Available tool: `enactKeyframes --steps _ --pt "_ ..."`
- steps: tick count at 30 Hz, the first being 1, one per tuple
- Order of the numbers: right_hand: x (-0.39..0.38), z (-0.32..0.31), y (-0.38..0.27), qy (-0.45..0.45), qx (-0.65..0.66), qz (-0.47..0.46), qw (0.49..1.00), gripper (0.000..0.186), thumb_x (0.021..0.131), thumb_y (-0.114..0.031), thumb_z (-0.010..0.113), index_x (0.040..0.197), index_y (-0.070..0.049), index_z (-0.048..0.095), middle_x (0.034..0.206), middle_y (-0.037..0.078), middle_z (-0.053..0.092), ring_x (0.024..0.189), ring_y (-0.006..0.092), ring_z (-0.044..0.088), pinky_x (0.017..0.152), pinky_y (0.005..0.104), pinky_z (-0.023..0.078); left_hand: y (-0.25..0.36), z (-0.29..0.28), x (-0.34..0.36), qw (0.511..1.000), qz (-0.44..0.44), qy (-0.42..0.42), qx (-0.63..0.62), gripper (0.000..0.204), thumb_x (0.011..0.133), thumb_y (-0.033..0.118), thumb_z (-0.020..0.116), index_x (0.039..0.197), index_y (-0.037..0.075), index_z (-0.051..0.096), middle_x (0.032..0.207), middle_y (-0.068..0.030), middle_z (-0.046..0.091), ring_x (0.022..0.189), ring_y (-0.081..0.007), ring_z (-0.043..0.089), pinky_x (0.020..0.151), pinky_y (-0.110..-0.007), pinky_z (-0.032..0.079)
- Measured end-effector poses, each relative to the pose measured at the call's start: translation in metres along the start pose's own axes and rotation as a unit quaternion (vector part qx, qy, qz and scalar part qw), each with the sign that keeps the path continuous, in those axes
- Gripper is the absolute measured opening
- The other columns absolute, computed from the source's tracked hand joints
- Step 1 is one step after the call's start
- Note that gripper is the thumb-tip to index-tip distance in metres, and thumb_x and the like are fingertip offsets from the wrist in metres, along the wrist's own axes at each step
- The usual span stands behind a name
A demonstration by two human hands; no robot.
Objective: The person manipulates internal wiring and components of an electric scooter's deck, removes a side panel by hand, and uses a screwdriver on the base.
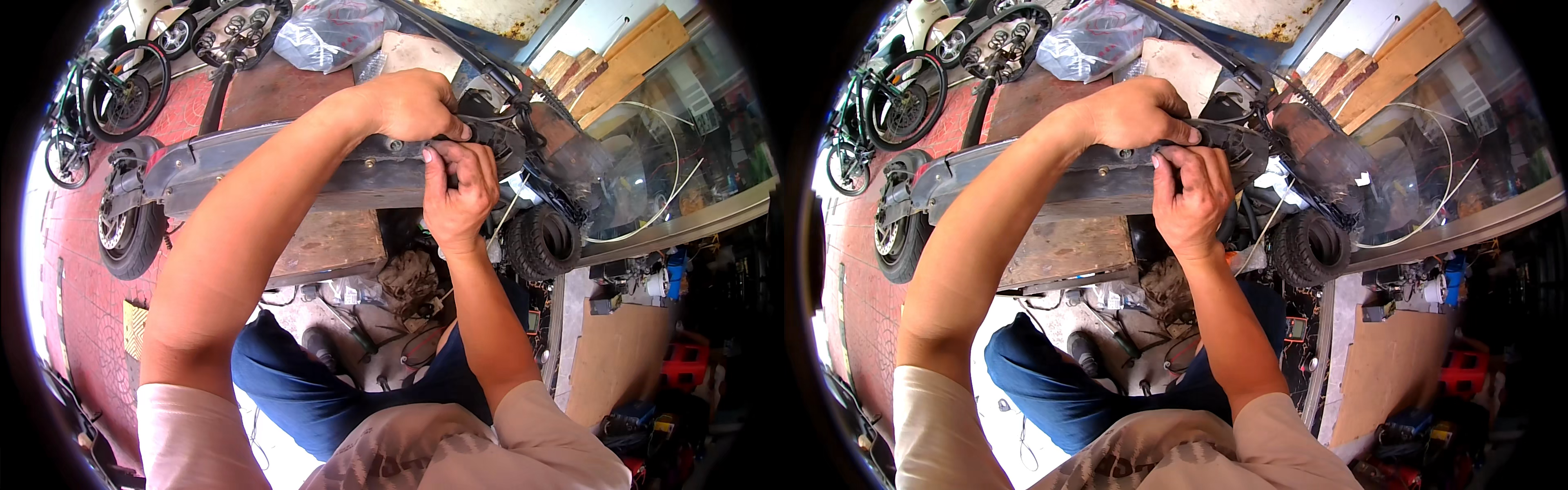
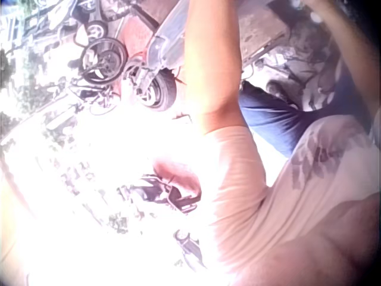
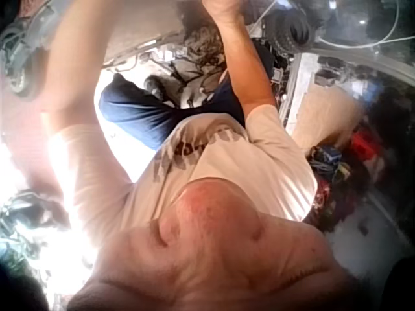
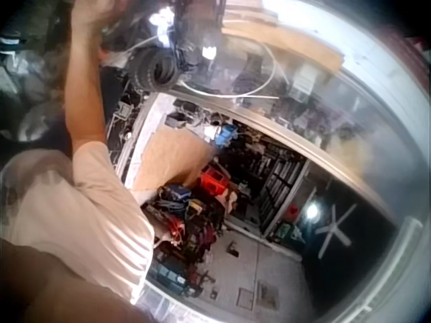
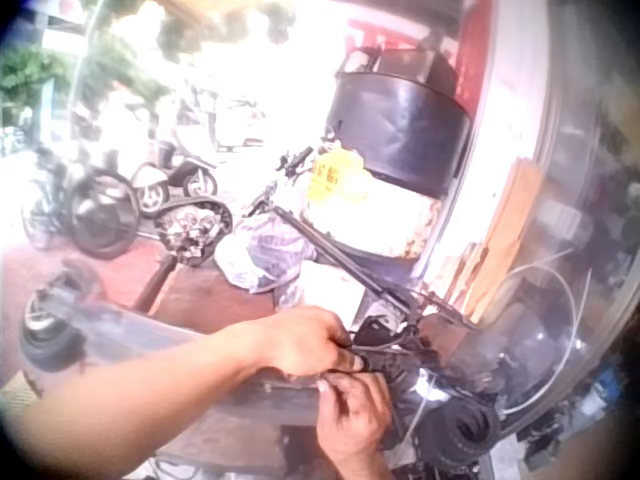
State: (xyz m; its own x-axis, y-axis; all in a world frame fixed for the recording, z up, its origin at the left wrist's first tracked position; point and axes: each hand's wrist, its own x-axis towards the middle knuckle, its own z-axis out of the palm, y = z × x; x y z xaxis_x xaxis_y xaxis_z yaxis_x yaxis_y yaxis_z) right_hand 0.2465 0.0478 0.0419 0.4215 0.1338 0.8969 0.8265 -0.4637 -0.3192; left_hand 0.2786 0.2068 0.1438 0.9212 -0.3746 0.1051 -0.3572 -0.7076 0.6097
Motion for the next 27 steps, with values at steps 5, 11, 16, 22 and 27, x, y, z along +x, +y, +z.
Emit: enactKeyframes --steps 5,11,16,22,27 --pt "0.0014 0.0027 -0.0011 -0.005 -0.02 -0.016 1.0 0.014 0.084 -0.006 0.078 0.09 -0.005 0.065 0.086 0.01 0.067 0.077 0.0325 0.062 0.069 0.0428 0.049 -0.0031 -0.0035 -0.0008 1.0 0.013 -0.012 -0.013 0.038 0.093 0.036 0.074 0.088 -0.002 0.075 0.073 -0.0173 0.069 0.071 -0.0239 0.063 0.071 -0.039 0.05" --pt "0.0007 0.0039 0.001 0.011 -0.046 -0.021 0.999 0.021 0.082 -0.011 0.082 0.081 -0.005 0.062 0.082 0.009 0.065 0.075 0.0328 0.062 0.066 0.0436 0.049 -0.002 -0.0003 -0.0004 1.0 0.02 -0.013 -0.009 0.038 0.094 0.035 0.073 0.087 -0.002 0.075 0.07 -0.0146 0.067 0.069 -0.022 0.061 0.069 -0.039 0.049" --pt "-0.0004 0.0058 0.0011 0.011 -0.04 -0.024 0.999 0.019 0.081 -0.01 0.082 0.082 -0.006 0.063 0.082 0.009 0.065 0.076 0.0327 0.061 0.067 0.0432 0.05 -0.0029 -0.0012 -0.0006 1.0 0.011 -0.014 -0.004 0.037 0.094 0.034 0.073 0.089 -0.002 0.075 0.073 -0.0149 0.068 0.071 -0.0215 0.061 0.071 -0.038 0.049" --pt "-0.0015 -0.0004 -0.0002 -0.005 -0.025 -0.011 1.0 0.016 0.079 -0.005 0.078 0.087 -0.006 0.064 0.085 0.009 0.065 0.079 0.0328 0.061 0.07 0.0434 0.05 -0.0025 -0.0006 -0.0006 1.0 0.01 -0.002 -0.002 0.037 0.094 0.034 0.073 0.089 -0.003 0.075 0.074 -0.0156 0.068 0.071 -0.0211 0.06 0.072 -0.038 0.049" --pt "-0.004 -0.0015 0.0002 0.003 -0.021 -0.002 1.0 0.015 0.079 -0.004 0.077 0.088 -0.005 0.065 0.087 0.009 0.066 0.08 0.0323 0.061 0.071 0.0433 0.05 -0.0049 0.0003 0.0016 1.0 0.017 0.0 -0.002 0.038 0.095 0.035 0.073 0.089 -0.003 0.074 0.073 -0.0157 0.067 0.07 -0.0203 0.058 0.071 -0.038 0.049"
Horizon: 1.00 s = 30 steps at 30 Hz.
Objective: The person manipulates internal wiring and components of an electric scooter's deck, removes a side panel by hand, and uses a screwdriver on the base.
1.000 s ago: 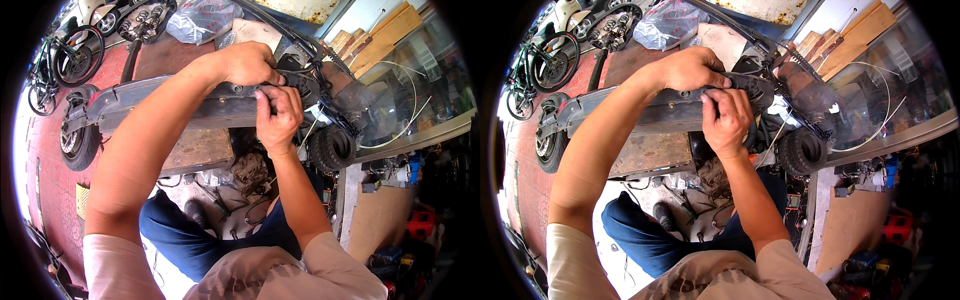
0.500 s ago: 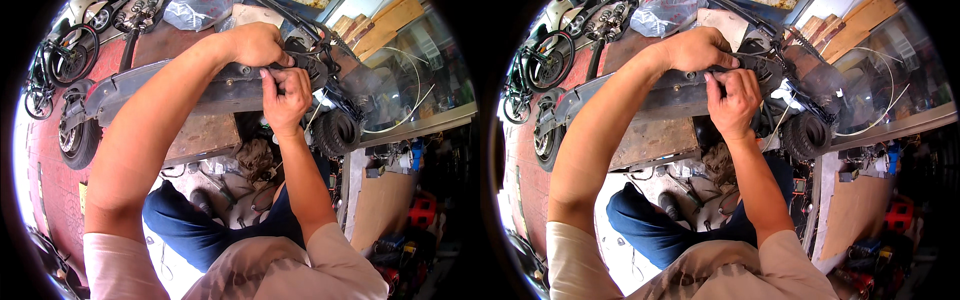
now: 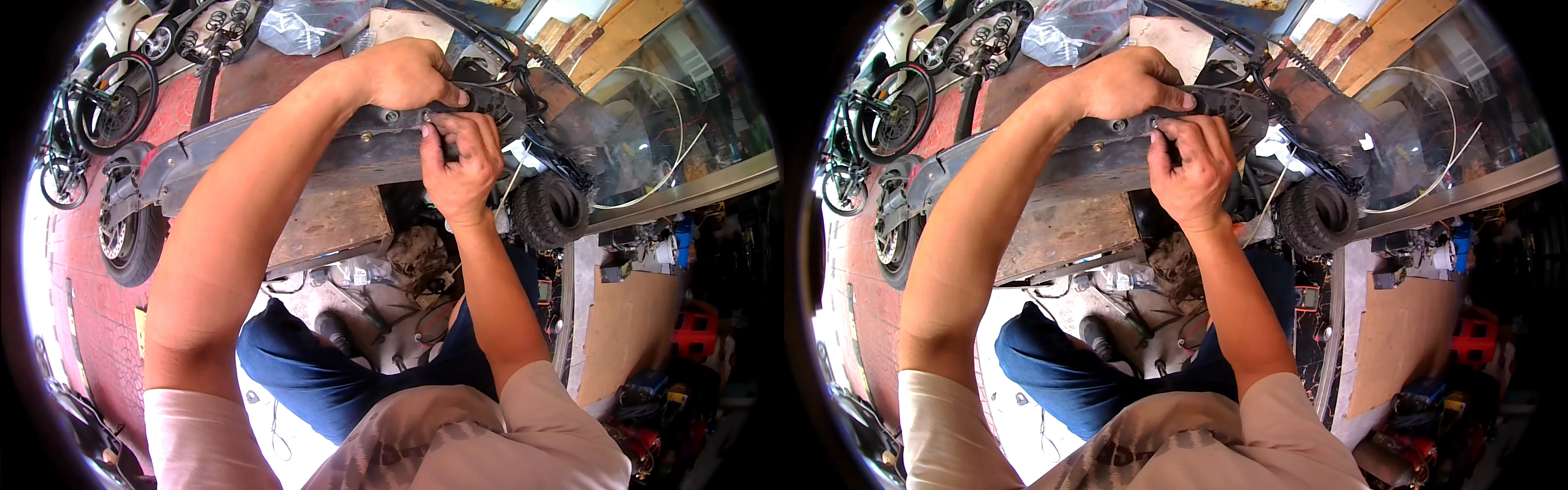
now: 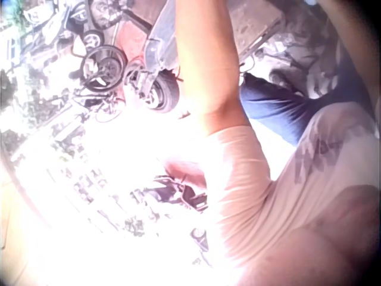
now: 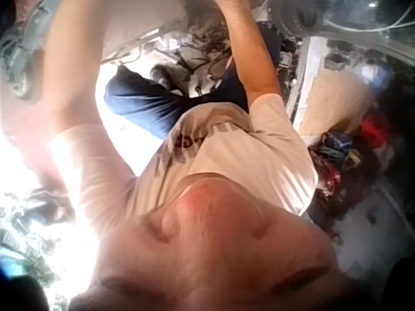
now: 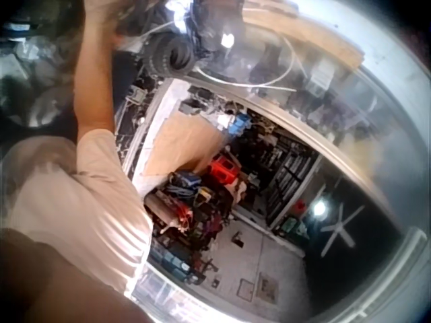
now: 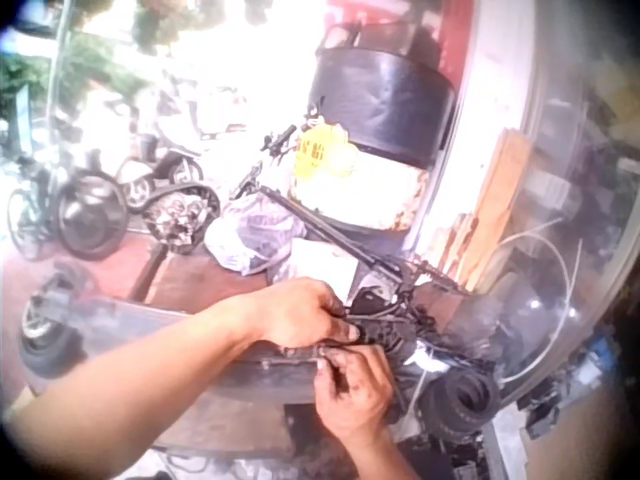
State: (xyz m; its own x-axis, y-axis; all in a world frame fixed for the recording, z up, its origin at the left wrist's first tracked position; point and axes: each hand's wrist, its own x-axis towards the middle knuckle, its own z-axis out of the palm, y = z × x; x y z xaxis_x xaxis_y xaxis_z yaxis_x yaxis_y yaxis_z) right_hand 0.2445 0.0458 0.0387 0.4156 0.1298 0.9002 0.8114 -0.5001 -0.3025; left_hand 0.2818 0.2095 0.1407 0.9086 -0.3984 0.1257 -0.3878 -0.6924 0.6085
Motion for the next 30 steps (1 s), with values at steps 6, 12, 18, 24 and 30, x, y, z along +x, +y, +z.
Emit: enactKeyframes --steps 6,12,18,24,30 --pt "0.0008 0.0035 -0.0011 0.01 0.001 -0.001 1.0 0.015 0.078 -0.003 0.077 0.087 -0.005 0.064 0.085 0.008 0.067 0.079 0.0316 0.062 0.07 0.0427 0.051 -0.0008 0.0012 0.0005 1.0 -0.005 0.002 -0.01 0.038 0.095 0.034 0.073 0.088 -0.003 0.074 0.073 -0.0143 0.067 0.07 -0.019 0.057 0.071 -0.038 0.049" --pt "0.0037 0.0034 -0.0032 0.009 -0.011 -0.002 1.0 0.016 0.077 -0.004 0.078 0.082 -0.005 0.062 0.081 0.008 0.064 0.077 0.0325 0.061 0.069 0.0438 0.05 0.0032 -0.0021 -0.0009 1.0 -0.01 -0.026 -0.008 0.037 0.095 0.034 0.073 0.09 -0.003 0.075 0.074 -0.0146 0.068 0.072 -0.019 0.06 0.072 -0.037 0.05" --pt "0.0083 0.0032 -0.0052 0.005 -0.015 -0.004 1.0 0.017 0.077 -0.005 0.078 0.078 -0.006 0.061 0.079 0.009 0.062 0.076 0.0331 0.06 0.068 0.0444 0.05 0.0002 -0.0009 0.0002 1.0 -0.005 -0.001 -0.004 0.039 0.095 0.035 0.072 0.09 -0.003 0.075 0.074 -0.0139 0.067 0.073 -0.0184 0.06 0.073 -0.037 0.049" --pt "0.0076 0.0051 -0.0075 0.026 0.007 0.02 0.999 0.013 0.079 -0.006 0.078 0.08 -0.007 0.066 0.081 0.009 0.063 0.078 0.0322 0.061 0.069 0.0435 0.05 -0.0001 -0.0001 0.0013 1.0 -0.014 -0.013 -0.007 0.04 0.095 0.038 0.073 0.091 -0.002 0.076 0.076 -0.0118 0.068 0.074 -0.0177 0.06 0.073 -0.036 0.049" --pt "0.0068 0.0044 -0.0036 0.029 0.004 0.008 1.0 0.012 0.079 -0.007 0.079 0.081 -0.007 0.067 0.082 0.008 0.062 0.078 0.0314 0.061 0.069 0.0425 0.051 -0.0016 -0.0001 0.0045 0.999 -0.011 -0.028 -0.017 0.039 0.095 0.037 0.074 0.092 -0.002 0.076 0.076 -0.01 0.069 0.073 -0.0162 0.058 0.072 -0.035 0.049"
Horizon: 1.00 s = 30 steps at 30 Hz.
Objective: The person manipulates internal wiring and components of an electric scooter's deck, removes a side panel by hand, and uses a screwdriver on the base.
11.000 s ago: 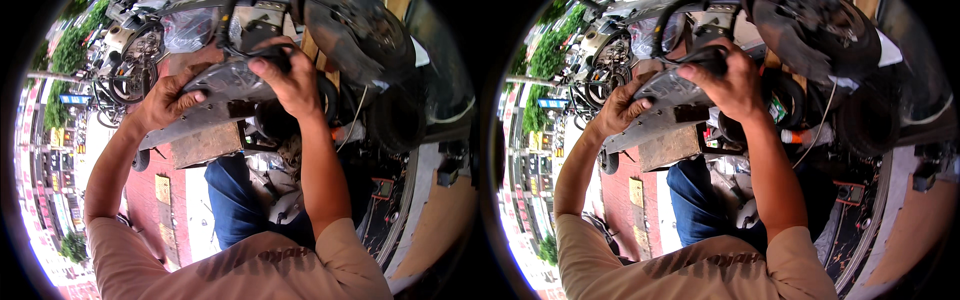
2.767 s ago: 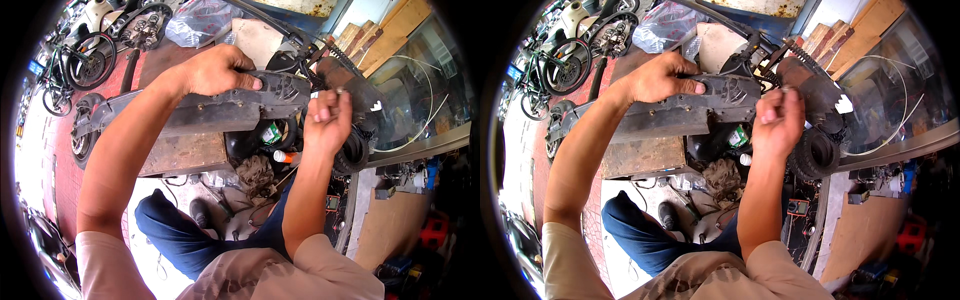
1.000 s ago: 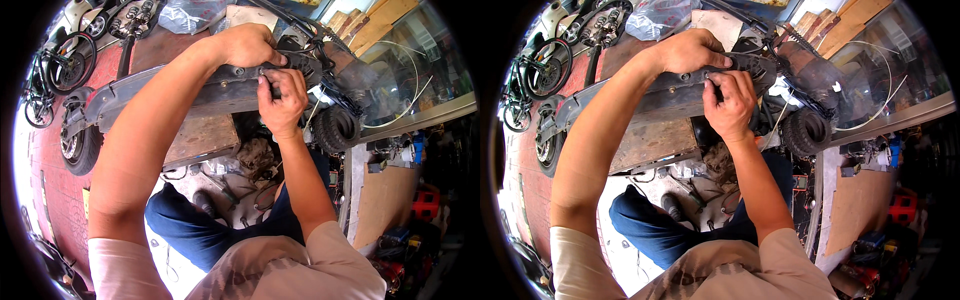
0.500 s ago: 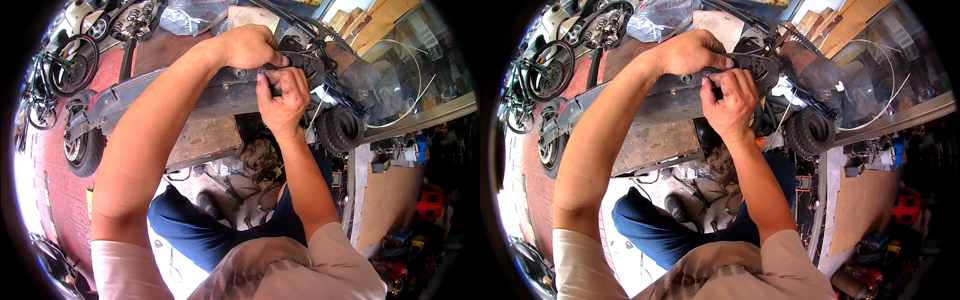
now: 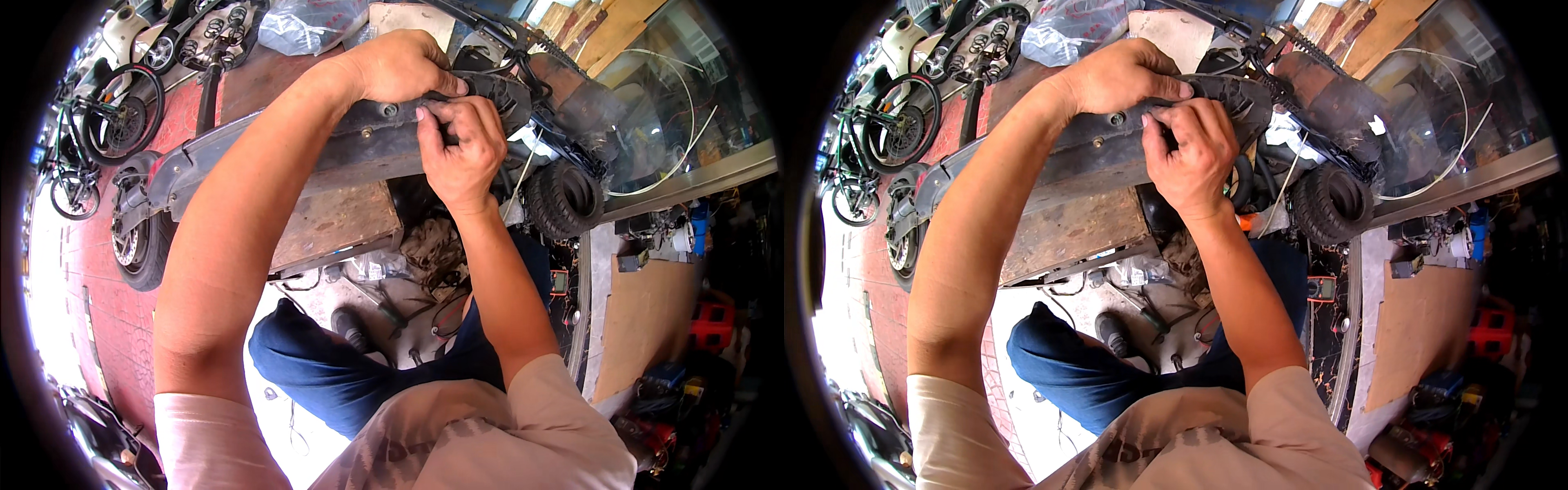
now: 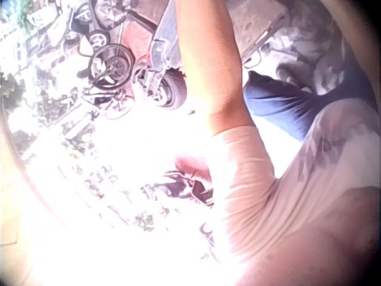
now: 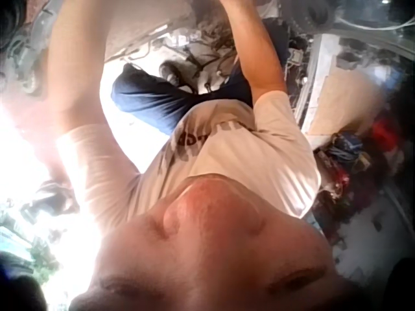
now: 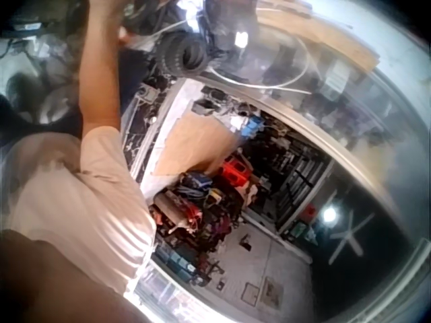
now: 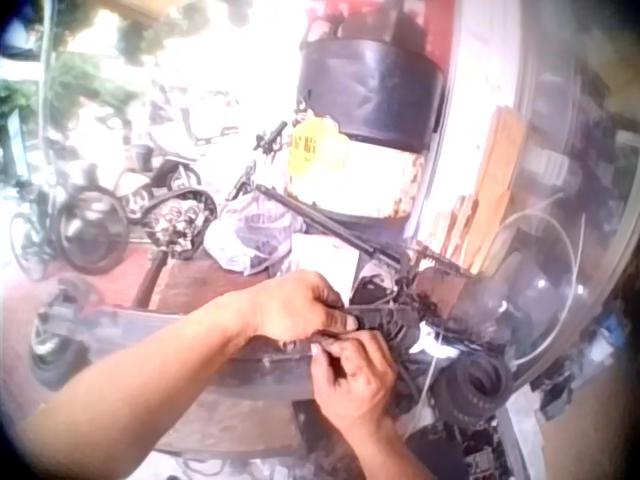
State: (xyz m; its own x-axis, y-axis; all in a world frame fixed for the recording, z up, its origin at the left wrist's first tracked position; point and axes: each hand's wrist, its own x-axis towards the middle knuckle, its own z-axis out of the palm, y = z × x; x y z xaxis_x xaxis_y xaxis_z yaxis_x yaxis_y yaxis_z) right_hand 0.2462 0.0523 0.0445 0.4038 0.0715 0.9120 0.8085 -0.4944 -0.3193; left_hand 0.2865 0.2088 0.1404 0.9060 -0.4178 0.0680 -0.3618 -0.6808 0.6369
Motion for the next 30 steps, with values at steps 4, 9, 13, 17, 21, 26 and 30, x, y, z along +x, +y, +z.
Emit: enactKeyframes --steps 4,9,13,17,21,26,30 --pt "-0.001 0.002 -0.001 -0.001 0.002 0.002 1.0 0.013 0.078 -0.007 0.08 0.08 -0.007 0.066 0.081 0.008 0.062 0.078 0.031 0.061 0.069 0.0421 0.051 -0.002 -0.001 -0.002 1.0 -0.002 0.003 -0.007 0.038 0.095 0.037 0.074 0.093 -0.002 0.076 0.077 -0.0097 0.069 0.074 -0.016 0.058 0.073 -0.035 0.049" --pt "-0.001 0.0 0.001 -0.002 -0.007 0.005 1.0 0.016 0.078 -0.008 0.081 0.079 -0.006 0.065 0.08 0.008 0.062 0.077 0.0307 0.062 0.069 0.0415 0.051 -0.002 0.001 0.001 1.0 0.004 0.001 -0.01 0.037 0.095 0.035 0.074 0.099 -0.002 0.077 0.084 -0.0102 0.073 0.079 -0.0159 0.062 0.078 -0.034 0.051" --pt "0.0 -0.002 0.0 -0.003 -0.003 0.006 1.0 0.016 0.078 -0.008 0.08 0.078 -0.007 0.065 0.081 0.007 0.063 0.077 0.0307 0.062 0.069 0.0411 0.051 -0.003 0.001 0.002 1.0 0.002 -0.007 -0.008 0.038 0.095 0.034 0.074 0.103 -0.003 0.077 0.089 -0.0106 0.076 0.084 -0.0154 0.064 0.082 -0.034 0.052" --pt "0.0 -0.001 -0.002 -0.002 0.022 0.018 1.0 0.012 0.078 -0.006 0.078 0.08 -0.007 0.067 0.081 0.007 0.063 0.077 0.0301 0.062 0.069 0.0405 0.051 -0.005 -0.002 0.0 1.0 -0.005 -0.017 -0.023 0.039 0.095 0.035 0.074 0.104 -0.003 0.077 0.091 -0.0103 0.076 0.085 -0.0153 0.065 0.083 -0.034 0.052" --pt "0.001 0.003 0.006 0.026 0.018 -0.045 0.999 0.01 0.077 -0.006 0.077 0.082 -0.007 0.069 0.081 0.006 0.064 0.077 0.029 0.062 0.069 0.0399 0.051 -0.001 -0.003 0.001 1.0 -0.005 -0.014 -0.009 0.039 0.095 0.035 0.075 0.106 -0.003 0.077 0.093 -0.0103 0.077 0.086 -0.0159 0.065 0.085 -0.034 0.052" --pt "-0.003 0.001 0.012 0.007 -0.002 -0.032 0.999 0.013 0.075 -0.007 0.078 0.077 -0.008 0.065 0.083 0.007 0.066 0.079 0.0303 0.063 0.07 0.0393 0.051 -0.006 -0.002 0.006 0.998 0.053 -0.027 -0.031 0.042 0.095 0.037 0.075 0.108 -0.003 0.077 0.095 -0.0104 0.077 0.088 -0.0167 0.067 0.088 -0.033 0.053" --pt "0.002 0.002 0.0 -0.007 -0.002 -0.054 0.999 0.019 0.081 -0.005 0.078 0.094 -0.003 0.064 0.087 0.012 0.067 0.082 0.0322 0.066 0.073 0.0419 0.054 0.013 -0.007 -0.015 0.994 -0.053 0.012 -0.09 0.026 0.095 0.023 0.074 0.096 -0.002 0.078 0.082 -0.0052 0.073 0.073 -0.0117 0.06 0.069 -0.031 0.051"
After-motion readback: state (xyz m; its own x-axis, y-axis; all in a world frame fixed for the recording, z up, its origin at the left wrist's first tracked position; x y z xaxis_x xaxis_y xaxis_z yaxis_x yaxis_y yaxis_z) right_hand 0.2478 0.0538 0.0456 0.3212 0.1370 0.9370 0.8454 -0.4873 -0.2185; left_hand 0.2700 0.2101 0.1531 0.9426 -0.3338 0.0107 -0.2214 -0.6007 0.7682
